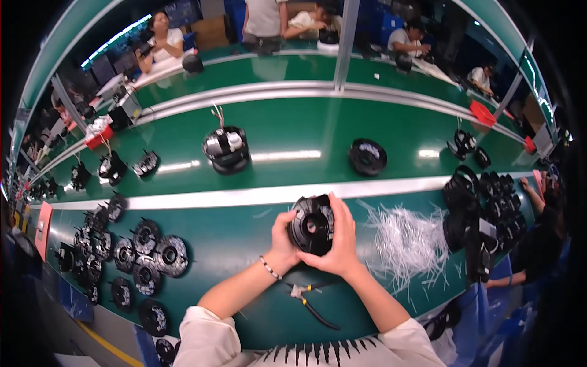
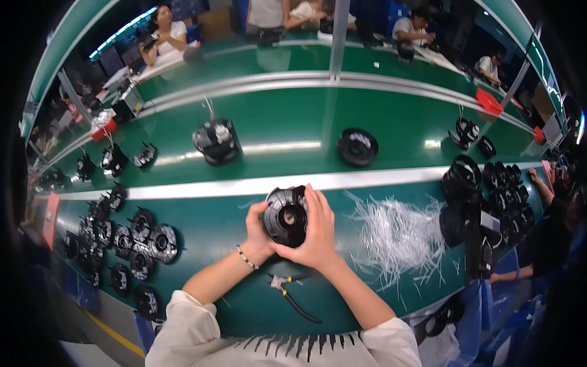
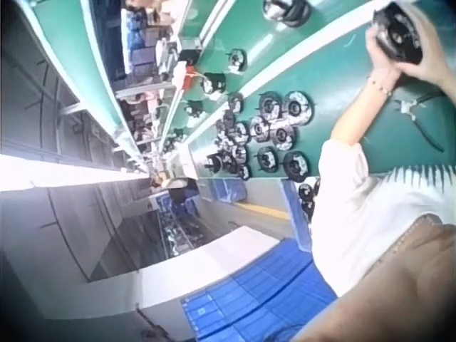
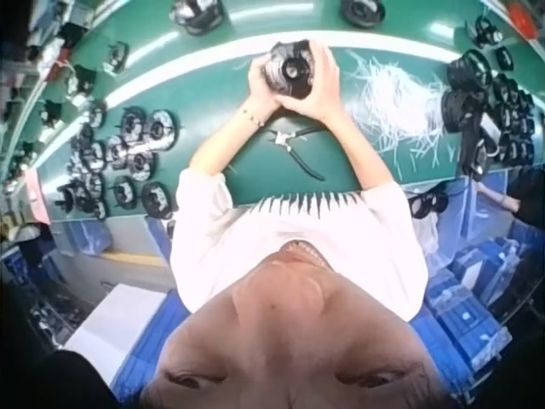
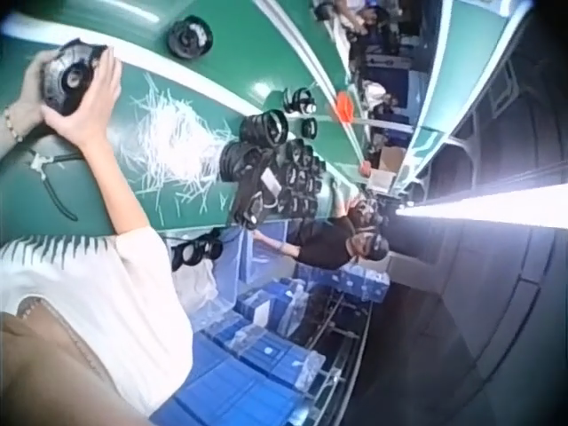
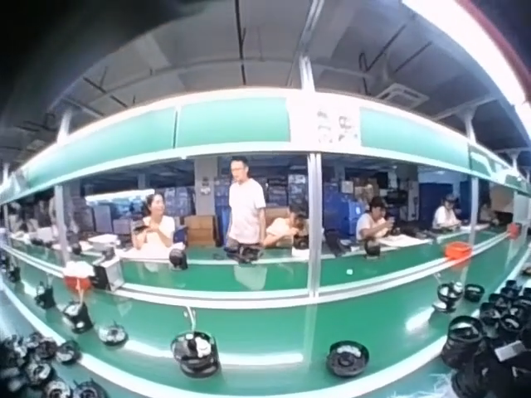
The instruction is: Manually assemble electronic components into plastic housings, trim excess wiring with pliers, and attach finishing rings on a factory assembly line.
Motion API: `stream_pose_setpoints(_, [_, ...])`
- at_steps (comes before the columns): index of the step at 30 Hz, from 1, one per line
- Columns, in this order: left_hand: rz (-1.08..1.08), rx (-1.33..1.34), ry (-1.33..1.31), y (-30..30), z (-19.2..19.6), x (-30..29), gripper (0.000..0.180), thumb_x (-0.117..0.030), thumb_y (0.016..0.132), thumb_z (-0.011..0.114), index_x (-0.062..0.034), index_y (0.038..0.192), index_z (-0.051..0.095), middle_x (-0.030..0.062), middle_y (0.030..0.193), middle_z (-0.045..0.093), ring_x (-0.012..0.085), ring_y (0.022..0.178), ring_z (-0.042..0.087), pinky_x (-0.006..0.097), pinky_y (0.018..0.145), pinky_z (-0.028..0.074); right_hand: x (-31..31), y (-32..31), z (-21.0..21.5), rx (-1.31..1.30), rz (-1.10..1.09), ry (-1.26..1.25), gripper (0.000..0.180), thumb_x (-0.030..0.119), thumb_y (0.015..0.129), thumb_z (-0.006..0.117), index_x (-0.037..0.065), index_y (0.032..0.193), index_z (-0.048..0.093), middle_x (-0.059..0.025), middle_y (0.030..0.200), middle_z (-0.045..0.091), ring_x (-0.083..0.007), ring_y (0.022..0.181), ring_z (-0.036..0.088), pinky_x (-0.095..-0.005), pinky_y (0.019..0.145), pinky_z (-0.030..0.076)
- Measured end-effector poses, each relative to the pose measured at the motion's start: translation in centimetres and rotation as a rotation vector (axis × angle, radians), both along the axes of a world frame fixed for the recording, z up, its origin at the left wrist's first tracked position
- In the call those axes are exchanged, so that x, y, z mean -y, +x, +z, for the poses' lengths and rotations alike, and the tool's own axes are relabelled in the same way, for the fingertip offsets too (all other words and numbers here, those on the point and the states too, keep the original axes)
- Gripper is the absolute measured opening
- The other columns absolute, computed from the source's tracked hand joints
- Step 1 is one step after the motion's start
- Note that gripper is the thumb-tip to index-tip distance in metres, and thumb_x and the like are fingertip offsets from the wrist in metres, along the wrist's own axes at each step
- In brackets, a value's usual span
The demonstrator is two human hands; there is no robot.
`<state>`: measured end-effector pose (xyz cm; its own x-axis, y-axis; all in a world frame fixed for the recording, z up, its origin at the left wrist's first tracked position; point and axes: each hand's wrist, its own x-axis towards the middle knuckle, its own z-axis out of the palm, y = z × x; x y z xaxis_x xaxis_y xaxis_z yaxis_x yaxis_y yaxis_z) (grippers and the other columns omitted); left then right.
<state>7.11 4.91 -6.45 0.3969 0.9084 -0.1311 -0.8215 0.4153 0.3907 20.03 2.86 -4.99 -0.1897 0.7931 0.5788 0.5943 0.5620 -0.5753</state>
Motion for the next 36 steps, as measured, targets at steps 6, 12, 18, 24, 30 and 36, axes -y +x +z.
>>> stream_pose_setpoints(6, [-0.031, 0.01, -0.027, -1.6, 1.4, -0.4, 0.055, -0.048, 0.08, 0.034, -0.0057, 0.111, 0.051, 0.0139, 0.11, 0.055, 0.0268, 0.098, 0.055, 0.043, 0.088, 0.043, -0.9, 2.3, 0.2, 0.084, 0.29, 0.279, 0.053, 0.007, 0.06, 0.068, 0.006, 0.11, 0.051, -0.0122, 0.121, 0.047, -0.0326, 0.113, 0.043, -0.0489, 0.097, 0.029])
stream_pose_setpoints(12, [-0.124, -0.108, -0.016, -1.6, 0.2, -1.1, 0.055, -0.048, 0.081, 0.031, -0.0055, 0.111, 0.051, 0.0128, 0.111, 0.055, 0.0261, 0.102, 0.053, 0.041, 0.091, 0.04, -0.7, 2.8, 2.3, 0.101, 0.211, 0.41, 0.028, -0.001, 0.06, 0.064, 0.006, 0.087, 0.062, -0.0091, 0.093, 0.061, -0.0287, 0.091, 0.059, -0.0424, 0.084, 0.045])
stream_pose_setpoints(18, [-0.149, -0.203, -0.042, -1.0, -0.4, -1.8, 0.052, -0.047, 0.083, 0.032, -0.0055, 0.109, 0.052, 0.0114, 0.107, 0.057, 0.025, 0.097, 0.055, 0.042, 0.088, 0.043, -0.4, 3.9, 1.6, 0.088, 0.198, 0.38, 0.037, -0.009, 0.052, 0.061, 0.004, 0.087, 0.061, -0.0114, 0.095, 0.062, -0.0305, 0.091, 0.059, -0.0446, 0.087, 0.043])
stream_pose_setpoints(24, [0.001, -0.324, -0.058, 0.2, -1.8, -5.0, 0.038, -0.037, 0.084, 0.039, -0.0065, 0.103, 0.053, 0.0088, 0.101, 0.059, 0.0222, 0.093, 0.057, 0.04, 0.084, 0.045, -0.5, 4.8, 0.9, 0.135, 0.098, 0.243, 0.044, -0.001, 0.059, 0.066, 0.003, 0.102, 0.055, -0.0147, 0.111, 0.052, -0.0331, 0.105, 0.049, -0.0442, 0.092, 0.037])
stream_pose_setpoints(30, [0.188, -0.325, -0.067, 1.2, -4.1, -15.9, 0.031, -0.027, 0.089, 0.033, -0.0039, 0.106, 0.045, 0.0113, 0.104, 0.055, 0.0241, 0.095, 0.056, 0.047, 0.081, 0.044, 5.1, 4.8, 0.8, 0.455, 0.385, -0.256, 0.071, 0.042, 0.069, 0.065, 0.0, 0.121, 0.041, -0.0233, 0.132, 0.031, -0.0416, 0.123, 0.027, -0.0533, 0.1, 0.02])
stream_pose_setpoints(36, [0.315, -0.375, -0.057, 0.8, -5.7, -20.1, 0.049, -0.036, 0.086, 0.051, -0.0009, 0.118, 0.038, 0.0144, 0.121, 0.046, 0.0254, 0.113, 0.044, 0.045, 0.098, 0.029, 10.3, 4.3, 1.9, 0.693, 0.449, -0.351, 0.081, 0.046, 0.058, 0.07, -0.001, 0.117, 0.041, -0.0226, 0.125, 0.036, -0.0379, 0.115, 0.035, -0.0531, 0.093, 0.027])
